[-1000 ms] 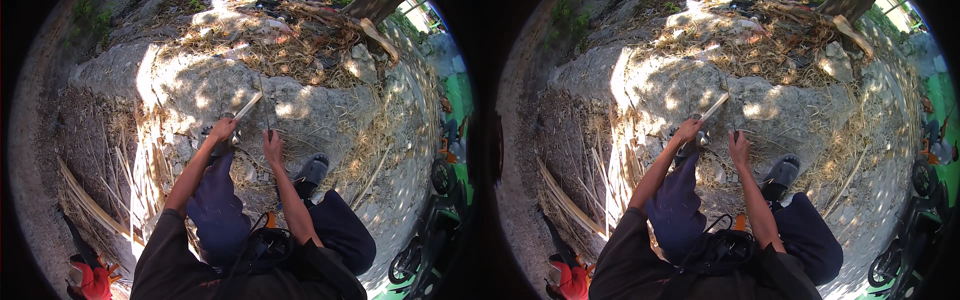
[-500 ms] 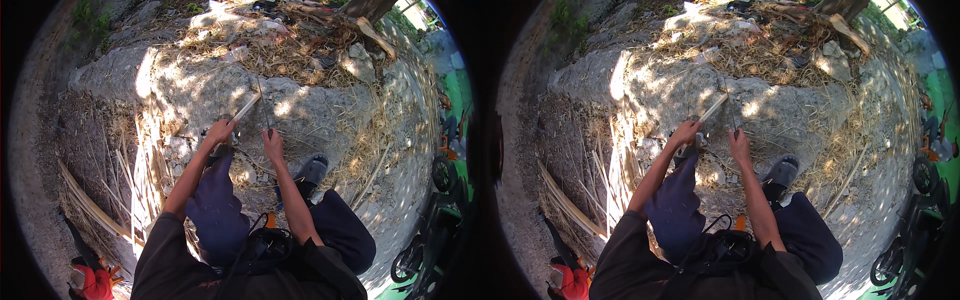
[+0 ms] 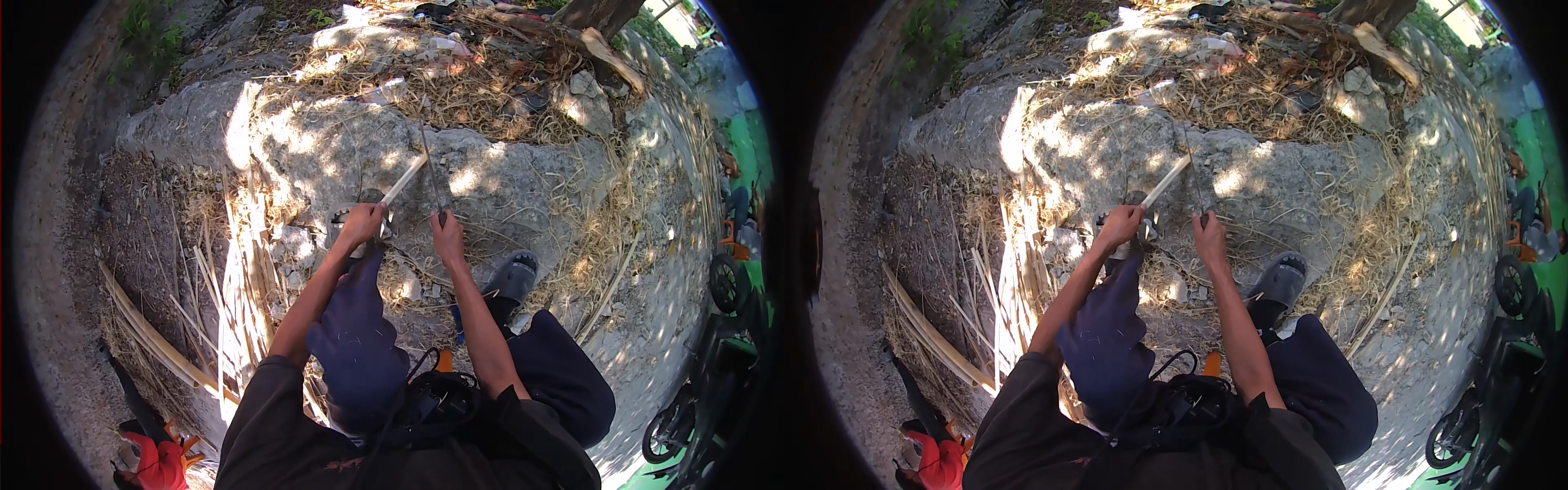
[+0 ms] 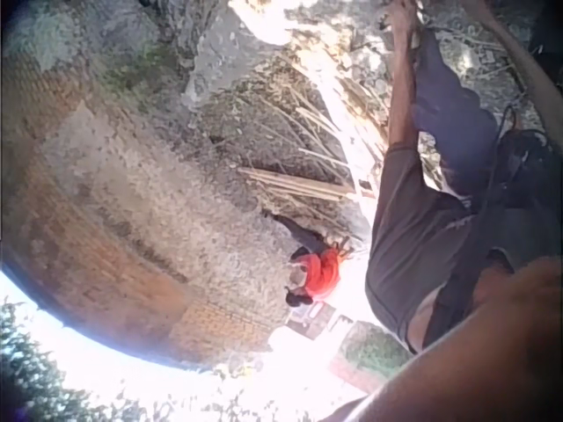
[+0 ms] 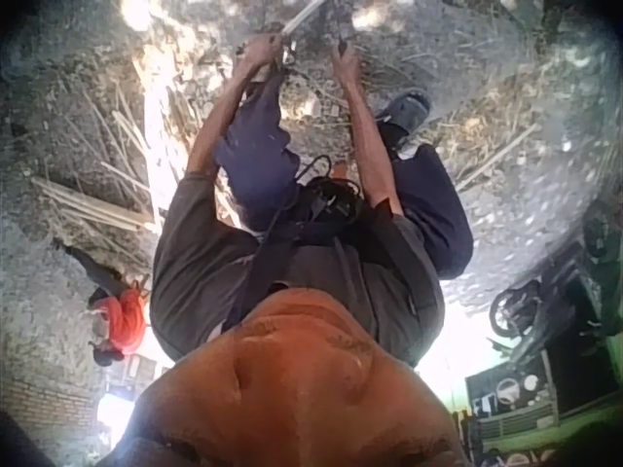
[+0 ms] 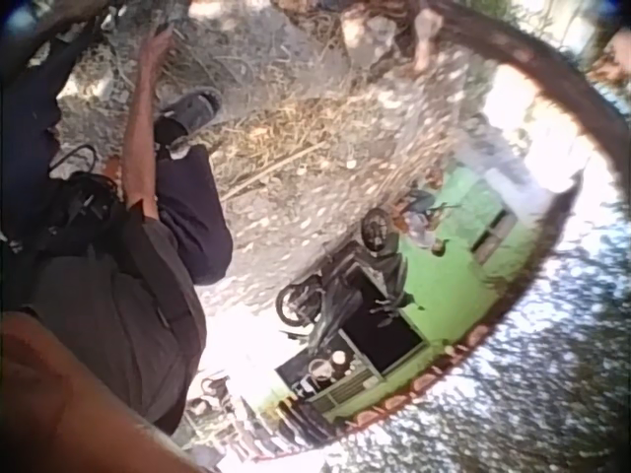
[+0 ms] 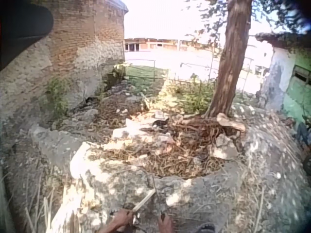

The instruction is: The person snaps a piece off the end of a wooden stick by hand, shaves the stick with a machete, and carves the end using a utility knife.

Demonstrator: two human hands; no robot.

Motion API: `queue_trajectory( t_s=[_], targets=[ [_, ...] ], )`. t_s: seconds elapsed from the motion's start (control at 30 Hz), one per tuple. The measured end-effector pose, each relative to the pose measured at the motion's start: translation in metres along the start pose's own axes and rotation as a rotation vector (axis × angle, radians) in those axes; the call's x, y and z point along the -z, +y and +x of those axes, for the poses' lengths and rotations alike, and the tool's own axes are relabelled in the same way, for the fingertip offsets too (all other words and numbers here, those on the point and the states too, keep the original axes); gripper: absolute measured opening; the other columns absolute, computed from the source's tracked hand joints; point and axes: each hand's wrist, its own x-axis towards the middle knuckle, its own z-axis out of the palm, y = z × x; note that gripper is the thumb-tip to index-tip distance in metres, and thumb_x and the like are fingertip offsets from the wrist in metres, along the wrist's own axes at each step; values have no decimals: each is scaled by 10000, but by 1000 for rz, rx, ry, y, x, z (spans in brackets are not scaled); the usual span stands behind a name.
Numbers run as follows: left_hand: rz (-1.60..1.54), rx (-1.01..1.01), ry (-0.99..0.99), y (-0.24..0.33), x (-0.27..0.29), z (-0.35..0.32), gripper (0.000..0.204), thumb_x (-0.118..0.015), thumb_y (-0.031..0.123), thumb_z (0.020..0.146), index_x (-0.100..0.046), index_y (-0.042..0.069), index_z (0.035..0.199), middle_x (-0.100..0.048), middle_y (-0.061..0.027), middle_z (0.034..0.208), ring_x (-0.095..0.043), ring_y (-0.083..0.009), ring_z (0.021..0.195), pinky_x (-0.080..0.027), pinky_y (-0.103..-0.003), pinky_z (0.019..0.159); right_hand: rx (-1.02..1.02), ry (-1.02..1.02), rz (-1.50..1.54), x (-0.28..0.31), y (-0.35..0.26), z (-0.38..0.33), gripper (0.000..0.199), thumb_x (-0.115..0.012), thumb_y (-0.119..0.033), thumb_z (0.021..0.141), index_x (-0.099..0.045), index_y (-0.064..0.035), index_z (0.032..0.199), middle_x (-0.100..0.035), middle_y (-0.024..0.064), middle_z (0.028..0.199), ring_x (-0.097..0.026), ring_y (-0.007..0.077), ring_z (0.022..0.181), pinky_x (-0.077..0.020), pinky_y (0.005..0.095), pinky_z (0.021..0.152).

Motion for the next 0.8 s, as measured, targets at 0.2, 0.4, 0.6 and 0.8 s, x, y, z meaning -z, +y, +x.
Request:
queue_trajectory(
  t_s=[0.2,0.4,0.6,0.8],
  targets=[
    [-8,-70,55,16,17,-18,554,-516,438,1082,-630,-15,784,-504,-96,587,-489,-190,568,-414,-413,580,-15,3,36,11,-19,0,449,-618,-394,1050,-560,25,901,-615,194,693,-616,409,637,-445,489,618],
    [-45,-127,35,-20,8,-5,562,-524,448,1082,-614,-20,783,-510,-115,631,-477,-192,593,-402,-405,593,-3,8,-134,5,-14,-10,425,-625,-387,1039,-631,38,1017,-703,287,845,-691,513,827,-509,578,704],
    [12,-152,45,-23,12,-5,562,-552,470,1055,-612,-35,816,-500,-165,633,-479,-225,596,-397,-434,597,-35,4,-113,-2,-19,-17,425,-620,-379,1041,-623,45,1019,-699,289,834,-688,519,834,-506,587,709],
    [-87,-151,176,16,27,-20,494,-569,381,1081,-625,-52,849,-455,-102,599,-415,-157,584,-362,-406,545,18,44,76,16,-70,-3,441,-602,-386,1052,-597,50,989,-673,257,737,-691,497,756,-497,554,655]
  ],
)
